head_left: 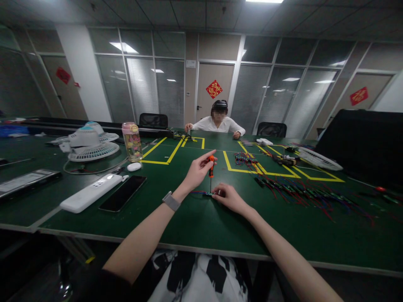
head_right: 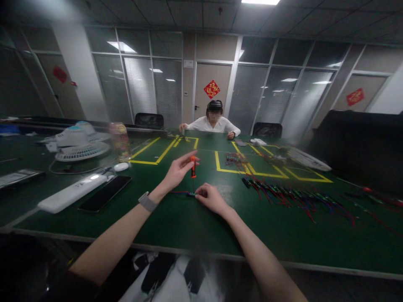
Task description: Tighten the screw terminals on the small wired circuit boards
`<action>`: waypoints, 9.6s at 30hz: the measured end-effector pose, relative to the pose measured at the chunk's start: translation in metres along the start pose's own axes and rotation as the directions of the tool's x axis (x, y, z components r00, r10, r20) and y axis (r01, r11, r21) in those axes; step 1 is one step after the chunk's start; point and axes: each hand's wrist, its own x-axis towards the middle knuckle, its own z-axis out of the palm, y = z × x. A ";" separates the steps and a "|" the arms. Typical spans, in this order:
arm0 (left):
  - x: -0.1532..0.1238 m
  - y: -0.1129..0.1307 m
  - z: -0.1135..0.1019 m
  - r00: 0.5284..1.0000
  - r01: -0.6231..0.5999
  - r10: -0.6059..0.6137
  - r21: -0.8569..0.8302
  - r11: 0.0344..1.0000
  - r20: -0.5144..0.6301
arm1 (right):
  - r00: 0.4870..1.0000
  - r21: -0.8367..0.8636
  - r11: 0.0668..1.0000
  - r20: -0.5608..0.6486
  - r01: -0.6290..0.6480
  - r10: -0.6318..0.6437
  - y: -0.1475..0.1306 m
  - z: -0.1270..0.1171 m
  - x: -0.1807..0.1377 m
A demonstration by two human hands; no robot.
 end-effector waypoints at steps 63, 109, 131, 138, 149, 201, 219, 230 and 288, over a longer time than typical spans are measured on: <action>-0.001 0.005 0.001 0.999 -0.022 0.024 0.058 0.998 -0.046 | 1.000 0.045 0.999 -0.014 -0.019 0.020 -0.006 0.001 -0.002; -0.001 0.004 0.001 0.998 -0.056 0.053 0.098 0.994 0.040 | 0.999 0.036 0.999 -0.035 -0.011 0.013 -0.003 0.003 -0.001; 0.000 0.006 -0.001 0.996 -0.060 0.069 0.155 0.986 -0.058 | 1.000 0.059 0.998 0.005 -0.011 0.011 -0.002 -0.001 -0.001; -0.005 0.010 0.001 0.979 -0.186 0.202 0.317 0.930 -0.018 | 0.999 0.124 0.992 0.033 -0.010 0.006 0.001 -0.001 -0.001; -0.002 0.008 -0.001 0.982 -0.127 0.163 0.309 0.943 -0.093 | 0.999 0.122 0.992 0.027 -0.030 0.027 -0.001 -0.003 0.000; -0.006 0.011 0.002 0.973 -0.158 0.211 0.396 0.904 -0.092 | 1.000 0.064 0.998 -0.020 0.003 -0.002 -0.001 -0.001 -0.001; -0.001 0.008 -0.001 0.989 -0.099 0.123 0.243 0.965 -0.085 | 1.000 0.053 0.998 -0.017 0.018 -0.017 0.001 0.000 0.000; 0.003 -0.001 -0.002 0.980 0.009 0.024 0.166 0.986 -0.196 | 1.000 0.049 0.999 -0.013 0.013 -0.012 0.000 -0.001 0.000; -0.002 0.005 0.003 0.999 -0.034 0.036 0.046 0.998 -0.023 | 1.000 0.060 0.998 -0.014 -0.021 0.022 -0.004 0.000 0.001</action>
